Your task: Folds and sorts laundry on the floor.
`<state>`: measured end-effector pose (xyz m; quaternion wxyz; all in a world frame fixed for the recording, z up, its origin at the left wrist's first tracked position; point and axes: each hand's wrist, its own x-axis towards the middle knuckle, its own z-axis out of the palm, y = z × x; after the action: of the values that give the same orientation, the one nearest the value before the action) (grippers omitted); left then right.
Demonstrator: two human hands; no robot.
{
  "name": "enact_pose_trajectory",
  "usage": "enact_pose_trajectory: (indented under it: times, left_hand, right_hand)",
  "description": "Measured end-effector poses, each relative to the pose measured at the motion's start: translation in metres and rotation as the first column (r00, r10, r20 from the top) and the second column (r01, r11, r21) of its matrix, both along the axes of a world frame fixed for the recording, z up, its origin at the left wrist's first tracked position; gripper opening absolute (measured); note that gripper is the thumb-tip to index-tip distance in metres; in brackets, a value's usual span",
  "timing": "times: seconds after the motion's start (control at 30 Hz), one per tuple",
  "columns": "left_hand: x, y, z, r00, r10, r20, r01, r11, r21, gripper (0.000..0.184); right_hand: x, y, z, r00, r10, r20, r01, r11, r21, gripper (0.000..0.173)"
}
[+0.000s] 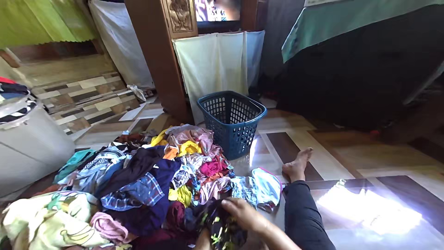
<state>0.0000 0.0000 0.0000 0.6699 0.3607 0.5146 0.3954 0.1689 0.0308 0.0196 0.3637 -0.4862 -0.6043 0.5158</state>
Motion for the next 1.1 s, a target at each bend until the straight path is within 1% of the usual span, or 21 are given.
enact_pose_trajectory:
  times: [0.03, 0.07, 0.13, 0.2, 0.3, 0.37, 0.4, 0.43, 0.5, 0.53, 0.57, 0.63, 0.7, 0.77, 0.83, 0.87, 0.9, 0.93, 1.0, 1.07, 1.1]
  left_hand:
    - [0.005, 0.005, -0.005, 0.989, 0.024, 0.145, -0.022, 1.0, -0.02, 0.028]
    - [0.005, 0.008, -0.003, 0.979, 0.002, 0.202, -0.006, 1.0, 0.02, 0.025]
    - [-0.002, 0.012, 0.016, 0.972, 0.051, 0.23, -0.07, 0.995, 0.075, 0.025]
    - [-0.015, 0.023, 0.038, 0.954, 0.167, 0.25, -0.201, 0.972, 0.118, 0.025]
    - [-0.043, 0.046, 0.052, 0.886, 0.33, 0.327, -0.405, 0.893, 0.195, 0.024]
    - [-0.056, 0.057, 0.046, 0.86, 0.435, 0.266, -0.508, 0.779, 0.368, 0.023]
    - [-0.058, 0.059, 0.039, 0.843, 0.509, 0.172, -0.519, 0.689, 0.506, 0.022]
    - [-0.059, 0.061, 0.033, 0.813, 0.578, 0.064, -0.468, 0.586, 0.662, 0.026]
    - [-0.058, 0.062, 0.018, 0.737, 0.666, -0.117, -0.215, 0.395, 0.893, 0.035]
    - [-0.053, 0.061, 0.014, 0.717, 0.675, -0.175, -0.078, 0.328, 0.941, 0.037]
    - [-0.046, 0.059, 0.01, 0.728, 0.647, -0.226, 0.032, 0.296, 0.955, 0.038]
    - [-0.025, 0.053, 0.002, 0.815, 0.496, -0.299, 0.15, 0.317, 0.936, 0.041]
    - [-0.008, 0.048, -0.007, 0.89, 0.319, -0.324, 0.204, 0.357, 0.912, 0.046]
    - [-0.001, 0.046, -0.009, 0.942, 0.186, -0.278, 0.191, 0.382, 0.904, 0.046]
    - [-0.004, 0.047, 0.002, 0.969, 0.096, -0.226, 0.158, 0.464, 0.872, 0.039]
    - [-0.007, 0.047, 0.01, 0.971, 0.054, -0.233, 0.174, 0.509, 0.843, 0.034]
    - [-0.011, 0.048, 0.016, 0.962, 0.027, -0.272, 0.22, 0.511, 0.831, 0.029]
    - [-0.015, 0.051, 0.021, 0.942, 0.04, -0.334, 0.278, 0.465, 0.84, 0.025]
    - [-0.021, 0.059, 0.027, 0.878, 0.163, -0.449, 0.378, 0.339, 0.862, 0.021]
    - [-0.025, 0.068, 0.036, 0.824, 0.27, -0.499, 0.431, 0.274, 0.86, 0.019]
    - [-0.027, 0.073, 0.041, 0.818, 0.298, -0.492, 0.429, 0.254, 0.867, 0.019]
  right_hand:
    - [0.011, 0.009, -0.004, 0.997, -0.061, -0.054, 0.055, 0.993, -0.107, 0.04]
    - [0.02, 0.015, -0.002, 0.982, -0.156, -0.103, 0.135, 0.973, -0.188, 0.04]
    - [0.035, 0.022, 0.0, 0.914, -0.363, -0.181, 0.309, 0.912, -0.27, 0.038]
    - [0.05, 0.026, 0.0, 0.84, -0.483, -0.248, 0.411, 0.864, -0.292, 0.037]
    - [0.061, 0.03, 0.005, 0.791, -0.55, -0.268, 0.479, 0.829, -0.288, 0.035]
    - [0.06, 0.031, 0.009, 0.813, -0.528, -0.245, 0.473, 0.844, -0.251, 0.033]
    - [0.056, 0.031, 0.01, 0.845, -0.491, -0.211, 0.449, 0.867, -0.218, 0.032]
    - [0.052, 0.032, 0.01, 0.886, -0.436, -0.16, 0.408, 0.895, -0.179, 0.032]
    - [0.039, 0.034, 0.009, 0.963, -0.269, 0.005, 0.268, 0.958, -0.099, 0.035]
    - [0.031, 0.034, 0.01, 0.981, -0.165, 0.1, 0.171, 0.983, -0.062, 0.036]
    - [0.021, 0.035, 0.013, 0.979, -0.07, 0.19, 0.077, 0.997, -0.031, 0.037]
    - [0.002, 0.033, 0.019, 0.943, 0.074, 0.325, -0.081, 0.997, 0.007, 0.04]
    - [-0.01, 0.031, 0.031, 0.917, 0.158, 0.365, -0.186, 0.982, 0.041, 0.042]
    - [-0.009, 0.031, 0.041, 0.926, 0.192, 0.324, -0.23, 0.97, 0.083, 0.041]
    - [0.001, 0.032, 0.046, 0.955, 0.218, 0.201, -0.237, 0.968, 0.077, 0.038]
    - [0.008, 0.032, 0.05, 0.962, 0.23, 0.147, -0.241, 0.968, 0.063, 0.036]
    - [0.014, 0.033, 0.054, 0.963, 0.243, 0.117, -0.251, 0.966, 0.059, 0.033]
    - [0.021, 0.033, 0.057, 0.958, 0.261, 0.114, -0.269, 0.961, 0.06, 0.031]
    - [0.034, 0.032, 0.067, 0.944, 0.299, 0.143, -0.308, 0.95, 0.052, 0.027]
    - [0.046, 0.03, 0.076, 0.927, 0.329, 0.179, -0.342, 0.938, 0.046, 0.025]
    - [0.052, 0.029, 0.08, 0.921, 0.341, 0.188, -0.357, 0.933, 0.056, 0.024]
